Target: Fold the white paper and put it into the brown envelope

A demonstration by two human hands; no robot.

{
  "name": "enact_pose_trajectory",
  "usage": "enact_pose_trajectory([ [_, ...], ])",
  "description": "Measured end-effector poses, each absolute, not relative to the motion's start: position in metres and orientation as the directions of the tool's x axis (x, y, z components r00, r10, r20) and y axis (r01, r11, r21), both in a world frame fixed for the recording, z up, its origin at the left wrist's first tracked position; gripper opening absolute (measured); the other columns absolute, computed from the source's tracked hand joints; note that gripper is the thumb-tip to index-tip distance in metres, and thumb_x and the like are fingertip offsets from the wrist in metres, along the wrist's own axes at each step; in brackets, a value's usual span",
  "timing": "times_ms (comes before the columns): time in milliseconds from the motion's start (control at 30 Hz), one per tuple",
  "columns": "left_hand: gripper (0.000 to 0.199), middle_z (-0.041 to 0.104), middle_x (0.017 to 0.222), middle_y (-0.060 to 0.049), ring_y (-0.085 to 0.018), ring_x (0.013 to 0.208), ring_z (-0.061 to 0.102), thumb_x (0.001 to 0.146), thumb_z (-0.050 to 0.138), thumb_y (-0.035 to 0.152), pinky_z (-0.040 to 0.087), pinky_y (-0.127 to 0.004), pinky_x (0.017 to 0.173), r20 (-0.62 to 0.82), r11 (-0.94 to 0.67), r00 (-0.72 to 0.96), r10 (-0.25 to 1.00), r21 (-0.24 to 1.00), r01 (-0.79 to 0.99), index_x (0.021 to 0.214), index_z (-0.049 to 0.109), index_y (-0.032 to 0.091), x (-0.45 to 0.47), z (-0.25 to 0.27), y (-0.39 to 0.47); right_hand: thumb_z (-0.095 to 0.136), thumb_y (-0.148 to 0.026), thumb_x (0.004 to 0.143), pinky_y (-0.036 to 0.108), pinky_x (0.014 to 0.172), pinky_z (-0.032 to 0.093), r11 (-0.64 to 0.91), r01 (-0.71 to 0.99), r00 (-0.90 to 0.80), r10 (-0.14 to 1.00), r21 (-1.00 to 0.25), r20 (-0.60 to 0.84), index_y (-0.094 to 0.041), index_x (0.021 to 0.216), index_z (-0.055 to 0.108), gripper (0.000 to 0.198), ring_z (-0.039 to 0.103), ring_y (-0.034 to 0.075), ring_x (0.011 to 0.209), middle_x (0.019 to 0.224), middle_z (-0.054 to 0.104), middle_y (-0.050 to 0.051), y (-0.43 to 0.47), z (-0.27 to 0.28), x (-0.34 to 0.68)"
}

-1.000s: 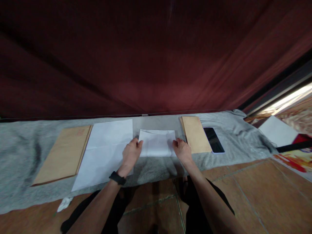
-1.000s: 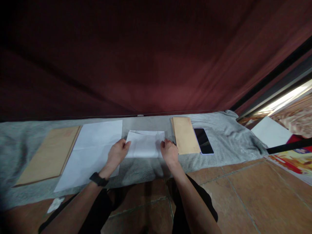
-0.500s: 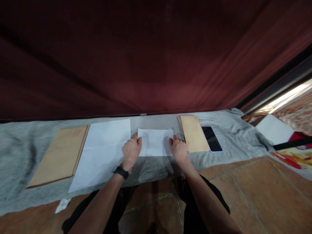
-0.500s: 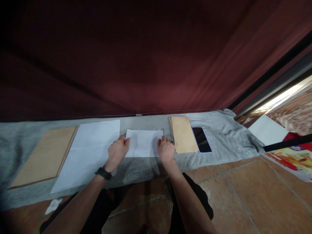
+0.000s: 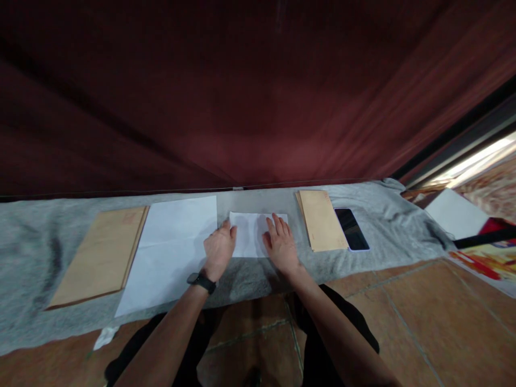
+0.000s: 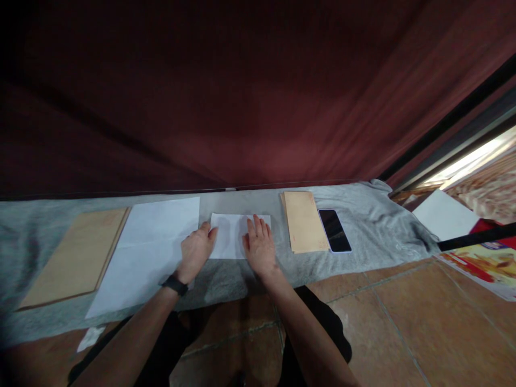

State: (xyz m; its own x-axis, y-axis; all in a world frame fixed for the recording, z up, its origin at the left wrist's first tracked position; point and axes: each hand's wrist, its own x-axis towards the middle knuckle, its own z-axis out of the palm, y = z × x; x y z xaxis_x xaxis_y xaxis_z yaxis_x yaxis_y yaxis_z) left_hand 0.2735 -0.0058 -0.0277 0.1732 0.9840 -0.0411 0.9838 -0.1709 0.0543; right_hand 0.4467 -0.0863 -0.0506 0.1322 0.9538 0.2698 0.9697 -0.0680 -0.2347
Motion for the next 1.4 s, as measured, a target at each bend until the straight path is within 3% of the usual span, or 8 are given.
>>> enact_pose_trajectory([
  [200,0.043,0.075,0.085,-0.014,-0.029,0.087,0.075,0.104,0.03,0.041,0.053,-0.034,0.071,-0.029,-0.181,0.182,0.983,0.051,0.982,0.12,0.061,0.016,0.273,-0.03,-0.005,0.04,-0.043,0.105,0.049,0.121,0.026,-0.006,0.971,0.061,0.972,-0.237,0.226,-0.017,0.155,0.04,0.056,0.033,0.031,0.149,0.162,0.035,0.012,-0.09,-0.068,0.437],
  [500,0.044,0.073,0.084,-0.016,-0.031,0.082,0.073,0.104,0.028,0.034,0.053,-0.039,0.072,0.053,-0.201,0.198,0.979,0.063,0.978,0.125,0.057,0.008,0.274,-0.028,-0.012,0.039,-0.043,0.105,0.05,0.121,0.026,-0.014,0.98,0.066,0.966,-0.2,0.252,-0.018,0.154,0.04,0.055,0.035,0.031,0.148,0.162,0.035,0.013,-0.091,-0.072,0.436],
  [667,0.044,0.067,0.12,-0.024,-0.033,0.114,0.064,0.1,0.028,0.018,0.048,-0.048,0.097,0.262,-0.421,0.39,0.883,0.074,0.904,0.131,0.056,0.005,0.283,-0.033,-0.014,0.037,-0.043,0.106,0.05,0.121,0.026,-0.018,0.981,0.063,0.97,-0.191,0.235,-0.018,0.155,0.038,0.055,0.033,0.031,0.149,0.163,0.033,0.012,-0.091,-0.071,0.436],
  [767,0.049,0.051,0.15,-0.017,-0.028,0.14,0.046,0.103,0.029,0.026,0.038,-0.044,0.114,0.3,-0.642,0.583,0.755,0.162,0.749,0.145,0.048,0.009,0.298,-0.046,-0.02,0.033,-0.036,0.107,0.049,0.121,0.024,-0.021,0.982,0.058,0.979,-0.187,0.194,-0.017,0.156,0.037,0.053,0.032,0.031,0.149,0.163,0.032,0.011,-0.09,-0.069,0.436],
  [833,0.053,0.043,0.158,-0.013,-0.027,0.148,0.035,0.104,0.029,0.033,0.03,-0.044,0.121,0.279,-0.704,0.65,0.707,0.195,0.683,0.149,0.044,0.01,0.306,-0.055,-0.025,0.033,-0.03,0.106,0.049,0.122,0.023,-0.016,0.983,0.048,0.984,-0.183,0.171,-0.015,0.157,0.033,0.053,0.031,0.031,0.15,0.164,0.031,0.01,-0.09,-0.068,0.436],
  [1067,0.06,0.038,0.161,-0.013,-0.026,0.153,0.025,0.104,0.028,0.041,0.02,-0.049,0.126,0.248,-0.663,0.616,0.747,0.21,0.719,0.153,0.04,0.008,0.312,-0.072,-0.029,0.036,-0.024,0.103,0.047,0.123,0.022,-0.012,0.981,0.047,0.983,-0.192,0.18,-0.017,0.157,0.034,0.055,0.03,0.028,0.151,0.163,0.033,0.01,-0.091,-0.068,0.437],
  [1400,0.064,0.033,0.161,-0.02,-0.028,0.153,0.025,0.103,0.029,0.04,0.022,-0.048,0.125,0.264,-0.523,0.466,0.844,0.221,0.823,0.154,0.034,0.002,0.302,-0.079,-0.018,0.038,-0.041,0.106,0.049,0.12,0.027,-0.141,0.971,0.184,0.957,-0.191,0.225,-0.012,0.155,0.037,0.057,0.035,0.03,0.148,0.161,0.034,0.017,-0.089,-0.077,0.456],
])
